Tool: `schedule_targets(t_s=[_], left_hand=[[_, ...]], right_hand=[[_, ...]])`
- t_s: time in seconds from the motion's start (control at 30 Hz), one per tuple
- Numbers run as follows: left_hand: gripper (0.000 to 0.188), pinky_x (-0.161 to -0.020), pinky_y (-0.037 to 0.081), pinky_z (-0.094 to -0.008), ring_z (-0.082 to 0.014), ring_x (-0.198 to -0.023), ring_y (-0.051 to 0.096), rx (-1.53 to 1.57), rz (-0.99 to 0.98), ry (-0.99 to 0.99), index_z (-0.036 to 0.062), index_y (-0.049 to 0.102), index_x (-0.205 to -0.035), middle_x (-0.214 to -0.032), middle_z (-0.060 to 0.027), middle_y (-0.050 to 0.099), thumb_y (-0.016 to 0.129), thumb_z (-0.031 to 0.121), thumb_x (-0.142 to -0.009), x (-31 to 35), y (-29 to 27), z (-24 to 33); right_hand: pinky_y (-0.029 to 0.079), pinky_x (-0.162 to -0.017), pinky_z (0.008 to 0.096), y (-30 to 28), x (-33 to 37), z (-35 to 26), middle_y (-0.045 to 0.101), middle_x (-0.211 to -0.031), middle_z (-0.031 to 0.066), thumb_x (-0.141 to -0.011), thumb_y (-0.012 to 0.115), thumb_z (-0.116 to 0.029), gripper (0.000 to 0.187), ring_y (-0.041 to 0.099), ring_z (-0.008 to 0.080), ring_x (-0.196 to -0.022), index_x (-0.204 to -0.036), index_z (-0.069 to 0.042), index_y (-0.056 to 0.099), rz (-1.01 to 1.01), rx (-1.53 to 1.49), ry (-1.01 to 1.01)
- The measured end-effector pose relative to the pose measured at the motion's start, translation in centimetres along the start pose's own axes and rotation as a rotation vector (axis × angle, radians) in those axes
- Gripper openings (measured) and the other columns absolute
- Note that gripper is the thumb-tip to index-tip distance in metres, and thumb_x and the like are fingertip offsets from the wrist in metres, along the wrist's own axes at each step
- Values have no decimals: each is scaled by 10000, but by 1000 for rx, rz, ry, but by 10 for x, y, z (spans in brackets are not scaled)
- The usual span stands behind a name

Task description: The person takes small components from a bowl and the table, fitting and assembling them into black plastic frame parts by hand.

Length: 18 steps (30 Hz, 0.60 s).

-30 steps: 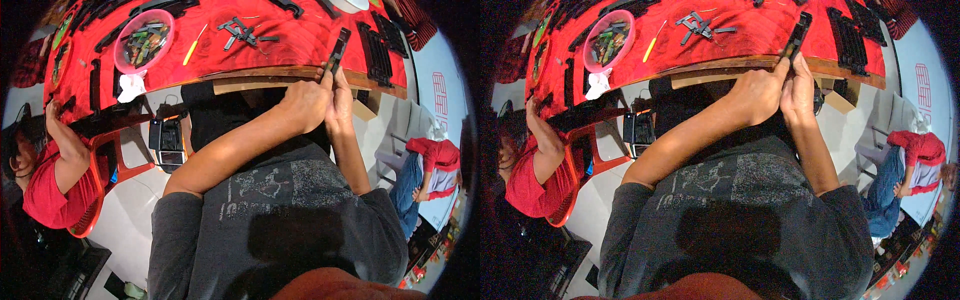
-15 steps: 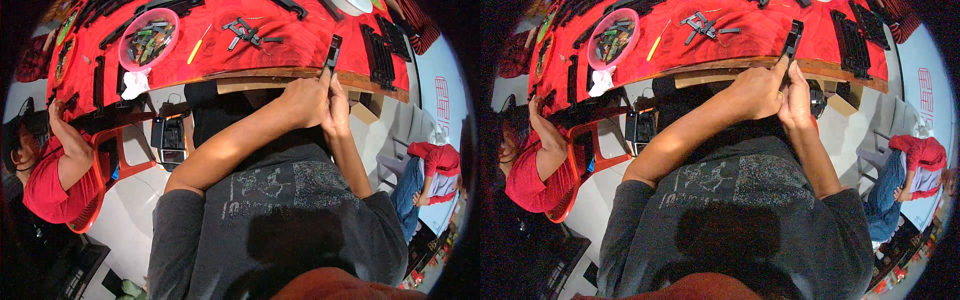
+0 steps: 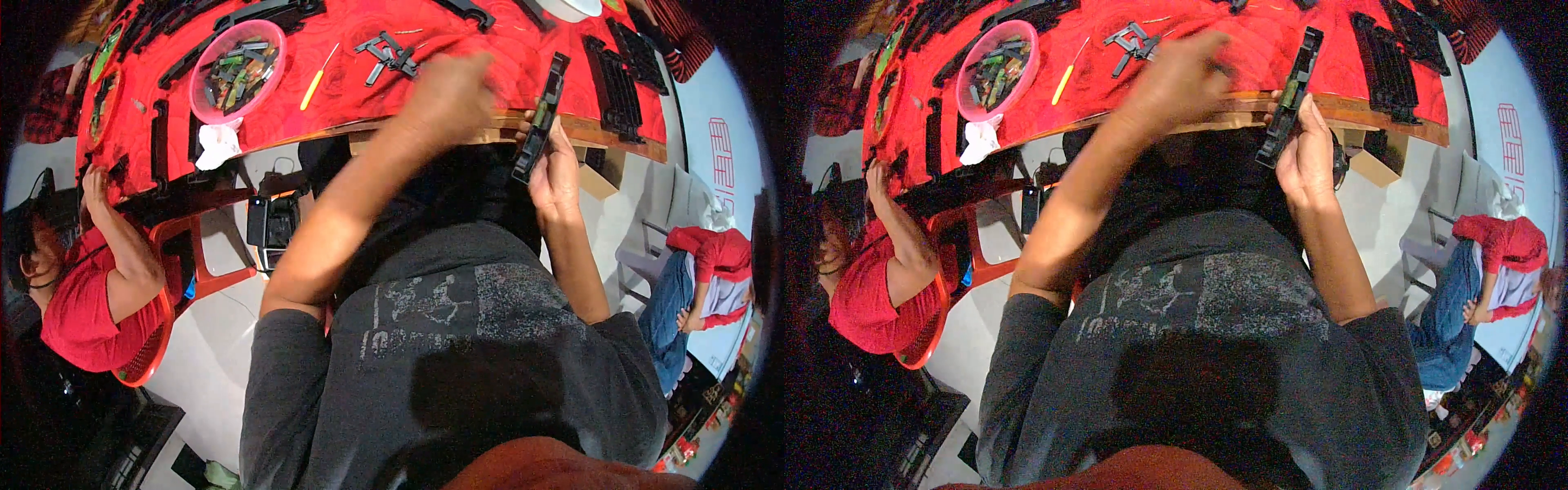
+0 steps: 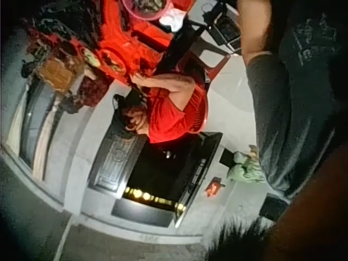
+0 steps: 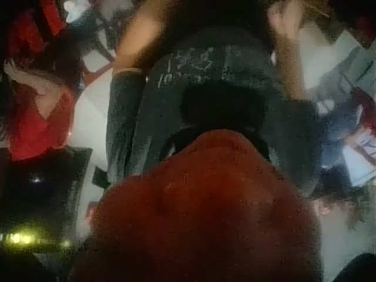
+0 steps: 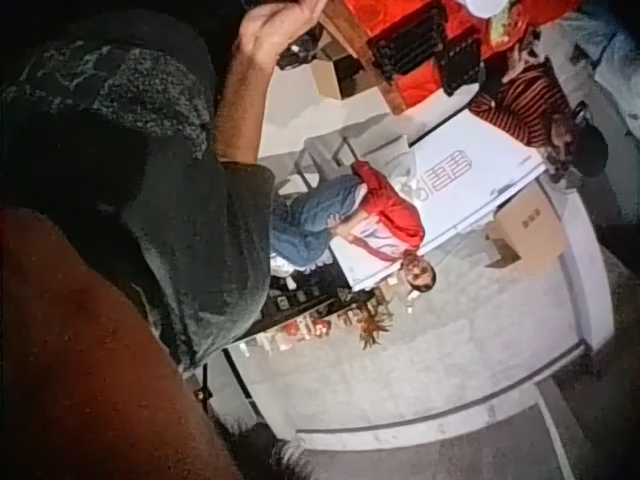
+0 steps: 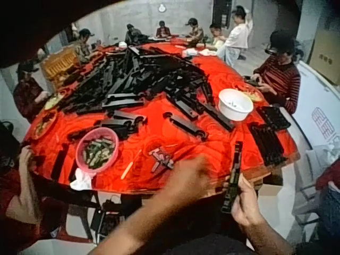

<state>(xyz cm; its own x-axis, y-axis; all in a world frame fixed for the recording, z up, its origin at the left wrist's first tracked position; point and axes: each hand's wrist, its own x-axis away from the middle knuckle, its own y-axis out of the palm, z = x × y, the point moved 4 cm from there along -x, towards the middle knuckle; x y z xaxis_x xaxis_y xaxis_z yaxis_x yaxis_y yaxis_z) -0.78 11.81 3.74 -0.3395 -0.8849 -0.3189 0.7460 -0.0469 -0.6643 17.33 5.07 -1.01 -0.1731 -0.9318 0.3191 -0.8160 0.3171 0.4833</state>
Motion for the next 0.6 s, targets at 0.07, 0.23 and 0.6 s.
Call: schedule_targets(t_s=[0.07,0.23,0.6], left_hand=[[234,-698,504,-501,-404,-802,627,-302,59,16,35,633,-958,-821,-225,638,588,81,-733,-8,-14,-33],[136,-713,512,-482,-391,-837,626,-503,10,81,12,653,-822,-845,-211,622,588,74,-721,-7,-8,-53],[128,-718,496,-486,-404,-823,630,-294,-60,-52,36,650,-853,-777,-217,634,582,77,-753,-14,-10,-34]], right_hand=[[498,-789,319,-1,-4,1,640,-989,94,-994,464,-240,252,609,177,-847,-1079,-29,574,-68,-71,-11],[496,-791,321,5,-1,-1,640,-974,99,-998,453,-272,297,602,188,-850,-1120,-28,574,-18,-111,15],[497,-808,323,7,0,-3,635,-970,90,-988,480,-309,353,608,186,-878,-1149,-8,571,-67,-10,37]])
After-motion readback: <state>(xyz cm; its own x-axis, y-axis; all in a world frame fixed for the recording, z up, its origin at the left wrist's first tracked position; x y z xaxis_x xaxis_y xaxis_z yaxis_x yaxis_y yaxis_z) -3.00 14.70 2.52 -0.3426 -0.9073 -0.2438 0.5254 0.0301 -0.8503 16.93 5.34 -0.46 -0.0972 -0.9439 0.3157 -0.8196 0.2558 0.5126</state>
